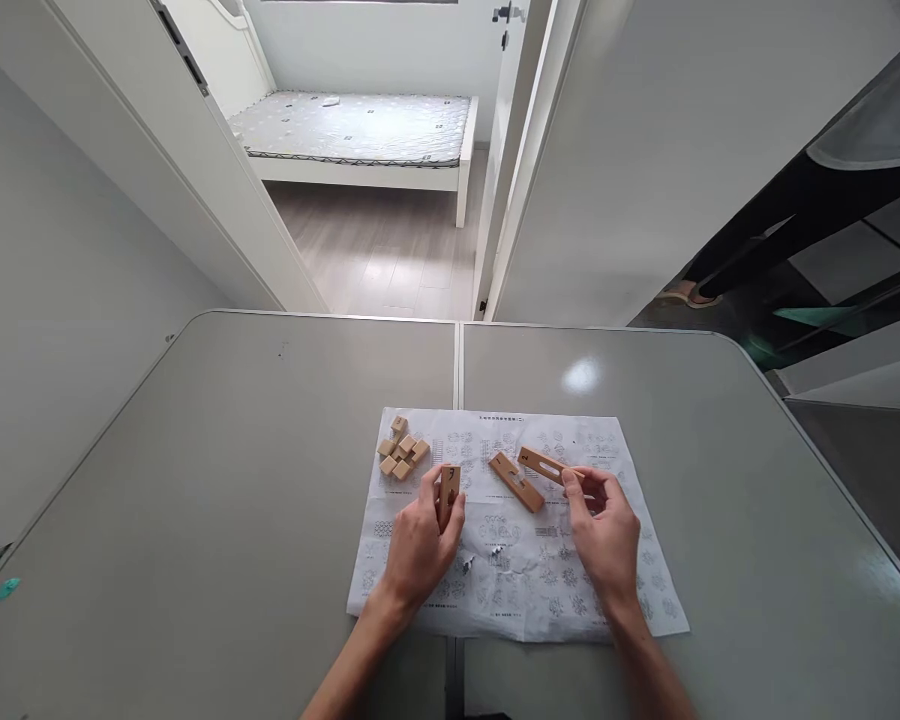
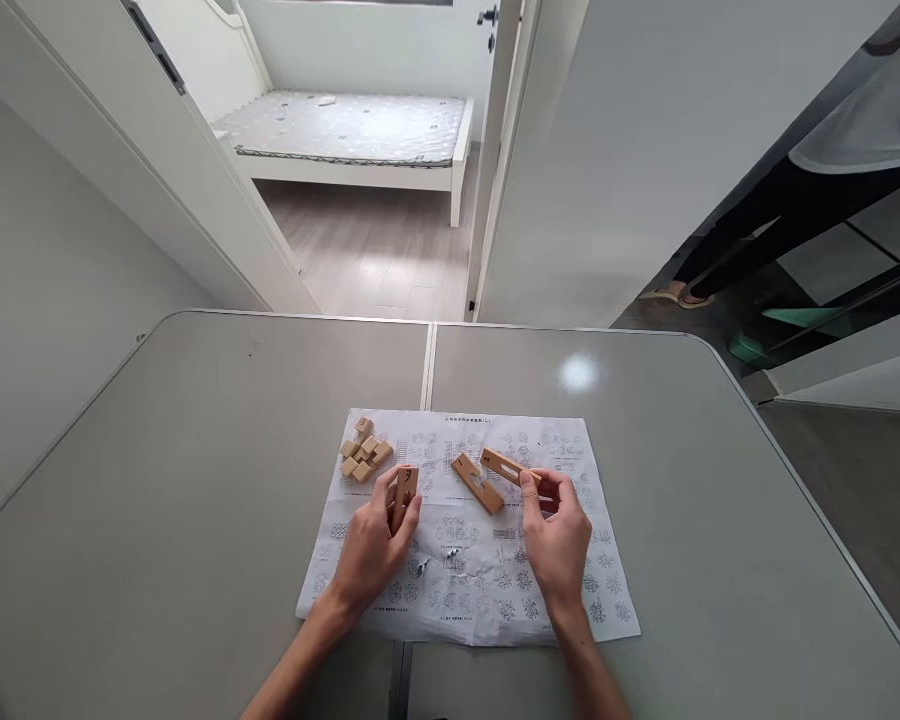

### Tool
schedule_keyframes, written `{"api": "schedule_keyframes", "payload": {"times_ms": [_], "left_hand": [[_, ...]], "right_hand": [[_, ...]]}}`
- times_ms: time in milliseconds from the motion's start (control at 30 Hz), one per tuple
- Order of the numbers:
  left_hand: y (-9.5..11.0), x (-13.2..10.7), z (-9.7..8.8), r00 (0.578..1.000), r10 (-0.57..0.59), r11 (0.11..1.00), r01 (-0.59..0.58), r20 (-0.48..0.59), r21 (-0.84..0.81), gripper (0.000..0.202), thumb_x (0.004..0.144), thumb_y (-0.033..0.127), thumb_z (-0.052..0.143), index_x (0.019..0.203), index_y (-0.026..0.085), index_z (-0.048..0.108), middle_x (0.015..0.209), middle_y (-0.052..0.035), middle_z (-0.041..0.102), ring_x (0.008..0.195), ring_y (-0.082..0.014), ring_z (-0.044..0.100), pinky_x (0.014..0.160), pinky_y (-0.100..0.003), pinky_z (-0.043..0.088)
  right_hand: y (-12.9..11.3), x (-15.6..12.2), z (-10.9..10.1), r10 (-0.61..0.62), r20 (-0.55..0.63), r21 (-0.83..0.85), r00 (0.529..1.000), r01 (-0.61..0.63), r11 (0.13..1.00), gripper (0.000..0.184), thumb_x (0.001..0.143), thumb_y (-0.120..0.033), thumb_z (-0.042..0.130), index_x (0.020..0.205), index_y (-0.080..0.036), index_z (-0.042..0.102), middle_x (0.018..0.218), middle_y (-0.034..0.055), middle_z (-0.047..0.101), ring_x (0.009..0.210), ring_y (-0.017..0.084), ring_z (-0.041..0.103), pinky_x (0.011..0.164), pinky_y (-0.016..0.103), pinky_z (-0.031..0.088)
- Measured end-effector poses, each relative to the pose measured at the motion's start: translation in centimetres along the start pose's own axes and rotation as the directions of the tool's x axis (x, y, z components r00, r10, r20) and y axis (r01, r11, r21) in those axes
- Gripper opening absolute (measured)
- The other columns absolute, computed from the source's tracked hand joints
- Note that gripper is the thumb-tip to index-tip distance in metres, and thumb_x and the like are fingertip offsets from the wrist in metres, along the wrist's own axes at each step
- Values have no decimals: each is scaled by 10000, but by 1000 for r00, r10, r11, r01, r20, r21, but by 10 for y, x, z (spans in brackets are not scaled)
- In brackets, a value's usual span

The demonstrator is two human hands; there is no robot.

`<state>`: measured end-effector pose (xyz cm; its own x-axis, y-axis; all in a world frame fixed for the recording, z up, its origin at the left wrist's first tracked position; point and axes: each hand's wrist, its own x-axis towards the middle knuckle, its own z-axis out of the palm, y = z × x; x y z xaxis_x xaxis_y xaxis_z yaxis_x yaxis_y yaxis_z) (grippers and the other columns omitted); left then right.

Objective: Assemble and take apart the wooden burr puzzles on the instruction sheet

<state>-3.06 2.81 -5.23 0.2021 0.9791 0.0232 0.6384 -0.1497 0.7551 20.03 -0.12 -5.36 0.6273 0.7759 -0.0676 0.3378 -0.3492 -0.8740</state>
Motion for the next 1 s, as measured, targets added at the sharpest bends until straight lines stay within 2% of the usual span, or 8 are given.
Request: {"api": "schedule_keyframes", "payload": {"times_ms": [133, 333, 533, 633, 767, 833, 900, 1000], "left_hand": [[-4, -1, 3, 998, 57, 998, -56, -42, 23, 475, 1039, 336, 519, 1492, 231, 426, 1003, -57, 760, 799, -222, 757, 718, -334, 600], [-4, 0, 3, 992, 111, 994, -111, -60, 8, 467, 1038, 256, 519, 1497, 244, 435, 1230, -101, 691, 1062, -239, 724, 894, -382, 608], [3, 0, 2, 990, 122, 991, -118, -69, 64, 406, 1021, 233, 520, 1424, 250, 479, 1249, -93, 641, 985, -232, 732, 754, -344, 630], [5, -1, 1, 991, 112, 989, -103, -78, 108, 404, 1014, 236, 528, 1414, 254, 479, 1271, -92, 618, 899, -211, 738, 657, -310, 612], [3, -1, 1, 990, 110, 982, -95, -85, 160, 367, 1031, 269, 519, 1397, 261, 488, 1252, -83, 619, 910, -211, 733, 622, -294, 589], [3, 0, 0, 987, 128, 979, -110, -99, 169, 354, 1033, 287, 527, 1384, 256, 495, 1248, -88, 614, 977, -229, 722, 672, -310, 600], [3, 0, -1, 979, 162, 975, -140, -125, 171, 358, 1019, 291, 558, 1371, 251, 502, 1254, -97, 605, 1081, -260, 688, 813, -371, 607], [7, 2, -5, 966, 220, 966, -196, -133, 170, 445, 956, 288, 654, 1371, 249, 500, 1282, -117, 593, 1208, -313, 611, 1009, -488, 531]], "right_hand": [[5, 0, 0, -64, 59, -55, 996, 67, 996, 417, 963, -596, 608, 1033, -197, 704, 975, 102, 769, 840, 258, 718, 781, 378, 567], [8, -2, 8, -240, 206, -131, 949, 269, 954, 397, 1013, -562, 547, 1113, -213, 707, 1102, 116, 742, 981, 277, 694, 889, 429, 555], [6, -7, 12, -329, 321, -162, 888, 393, 905, 357, 1046, -510, 516, 1172, -220, 681, 1088, 108, 722, 1008, 288, 654, 911, 463, 541], [2, -12, 12, -350, 356, -154, 867, 424, 892, 331, 1062, -478, 496, 1184, -225, 671, 1104, 110, 717, 1058, 299, 649, 919, 467, 543], [-4, -20, 13, -361, 405, -139, 840, 447, 884, 285, 1067, -435, 499, 1193, -242, 667, 1129, 101, 715, 1064, 287, 659, 887, 438, 569], [-8, -25, 14, -362, 439, -144, 822, 462, 875, 264, 1064, -417, 511, 1194, -251, 670, 1110, 92, 718, 1026, 275, 675, 852, 416, 583], [-12, -30, 16, -361, 475, -145, 802, 476, 867, 249, 1066, -392, 509, 1193, -254, 672, 1085, 86, 721, 993, 267, 689, 833, 403, 591], [-18, -36, 18, -369, 541, -109, 756, 498, 860, 259, 1075, -332, 467, 1224, -265, 668, 1082, 84, 719, 994, 265, 698, 832, 396, 599]]}}
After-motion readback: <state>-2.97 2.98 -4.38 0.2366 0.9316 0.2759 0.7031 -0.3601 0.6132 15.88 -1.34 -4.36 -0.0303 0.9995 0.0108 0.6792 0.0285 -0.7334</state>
